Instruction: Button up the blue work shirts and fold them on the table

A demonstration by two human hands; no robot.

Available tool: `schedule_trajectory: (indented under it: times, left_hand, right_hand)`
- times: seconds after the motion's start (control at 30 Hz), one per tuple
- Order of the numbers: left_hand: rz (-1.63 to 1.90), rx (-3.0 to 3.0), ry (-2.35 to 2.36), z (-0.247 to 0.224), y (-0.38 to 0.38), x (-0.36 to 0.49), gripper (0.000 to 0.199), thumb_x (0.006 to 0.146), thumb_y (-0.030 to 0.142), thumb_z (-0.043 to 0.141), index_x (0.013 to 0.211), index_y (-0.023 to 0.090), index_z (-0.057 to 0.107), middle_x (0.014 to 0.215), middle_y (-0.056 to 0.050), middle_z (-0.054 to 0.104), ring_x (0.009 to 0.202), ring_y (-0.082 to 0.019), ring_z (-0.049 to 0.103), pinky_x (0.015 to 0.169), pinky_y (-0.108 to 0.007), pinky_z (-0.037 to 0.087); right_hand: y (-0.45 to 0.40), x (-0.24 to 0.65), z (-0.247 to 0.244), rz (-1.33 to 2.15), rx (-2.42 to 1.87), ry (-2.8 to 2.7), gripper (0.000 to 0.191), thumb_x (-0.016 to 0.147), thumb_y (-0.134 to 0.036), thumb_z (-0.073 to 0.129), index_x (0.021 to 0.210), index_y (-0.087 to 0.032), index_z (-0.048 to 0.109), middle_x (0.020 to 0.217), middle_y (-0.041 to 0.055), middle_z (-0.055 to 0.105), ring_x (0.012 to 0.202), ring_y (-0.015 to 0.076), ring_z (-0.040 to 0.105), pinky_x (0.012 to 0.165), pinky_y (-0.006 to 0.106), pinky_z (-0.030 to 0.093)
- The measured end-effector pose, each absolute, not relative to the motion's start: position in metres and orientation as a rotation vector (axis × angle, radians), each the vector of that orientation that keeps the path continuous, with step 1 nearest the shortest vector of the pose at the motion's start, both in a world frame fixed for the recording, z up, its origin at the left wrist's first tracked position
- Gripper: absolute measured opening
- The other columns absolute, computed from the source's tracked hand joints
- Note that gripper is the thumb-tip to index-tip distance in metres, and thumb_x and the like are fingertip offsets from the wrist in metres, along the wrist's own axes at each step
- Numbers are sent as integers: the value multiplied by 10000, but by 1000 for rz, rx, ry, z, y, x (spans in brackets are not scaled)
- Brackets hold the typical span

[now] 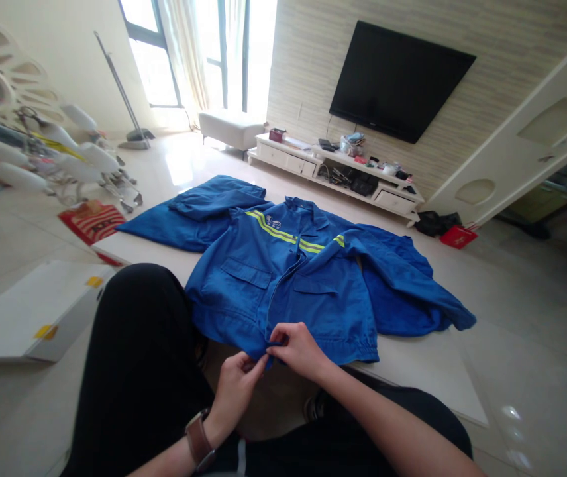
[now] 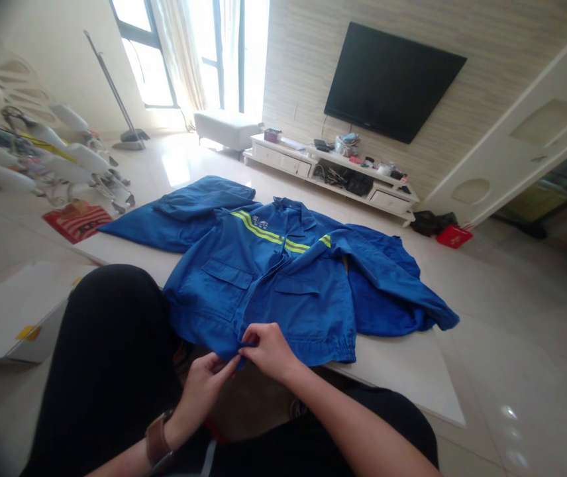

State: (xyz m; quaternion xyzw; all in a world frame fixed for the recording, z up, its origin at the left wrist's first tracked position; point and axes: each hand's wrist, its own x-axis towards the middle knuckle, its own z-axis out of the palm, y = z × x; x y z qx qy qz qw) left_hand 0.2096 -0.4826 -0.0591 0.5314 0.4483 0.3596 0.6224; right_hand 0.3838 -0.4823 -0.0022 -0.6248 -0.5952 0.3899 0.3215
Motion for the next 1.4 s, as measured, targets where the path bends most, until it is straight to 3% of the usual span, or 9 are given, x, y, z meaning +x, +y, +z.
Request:
schedule_trajectory:
  times: [0.23,0.5,0.93,1.23,1.4]
  left_hand:
    - [792,1181,1026,-57,-482,210,432,780,557,761,805,125,768,776,-88,764,704,-217,674,615,-258,514]
    - [810,1195,1030,-57,-483,209,397,793,520,761,813,124,781,778,-86,767,698,-215,677,632,-264,517]
    - [803,1221,1021,-52,-482,208,356,809,488,758,791,133,780,761,-77,771,675,-193,671,613,-235,502]
    - [780,1210,1006,-57,-482,207,365,811,502,760,847,139,776,810,-88,785,770,-240,734,685,-272,565]
    - [771,1144,1001,-54,-483,210,440,780,550,768,922,133,755,851,-91,781,675,-223,726,626,-293,583]
  right_hand:
    - [-480,389,-1,1064,-1656,-1616,85,715,-181,849,748,-187,771,631,-22,677,602,123,591,563,215,393]
    - [-478,396,2,1079,-1636,-1741,174,761,-105,752,885,-202,826,734,3,746,672,146,655,632,227,451]
    - [-475,398,-6,1063,-1592,-1702,136,741,-111,779,834,-205,815,744,-9,738,696,141,646,664,225,455]
    - [-472,400,-5,1131,-1634,-1660,66,719,-159,818,777,-184,798,622,-31,667,593,112,570,571,210,394]
    - [-472,400,-10,1158,-1646,-1654,98,694,-194,862,753,-176,785,609,-33,653,589,112,569,553,206,376]
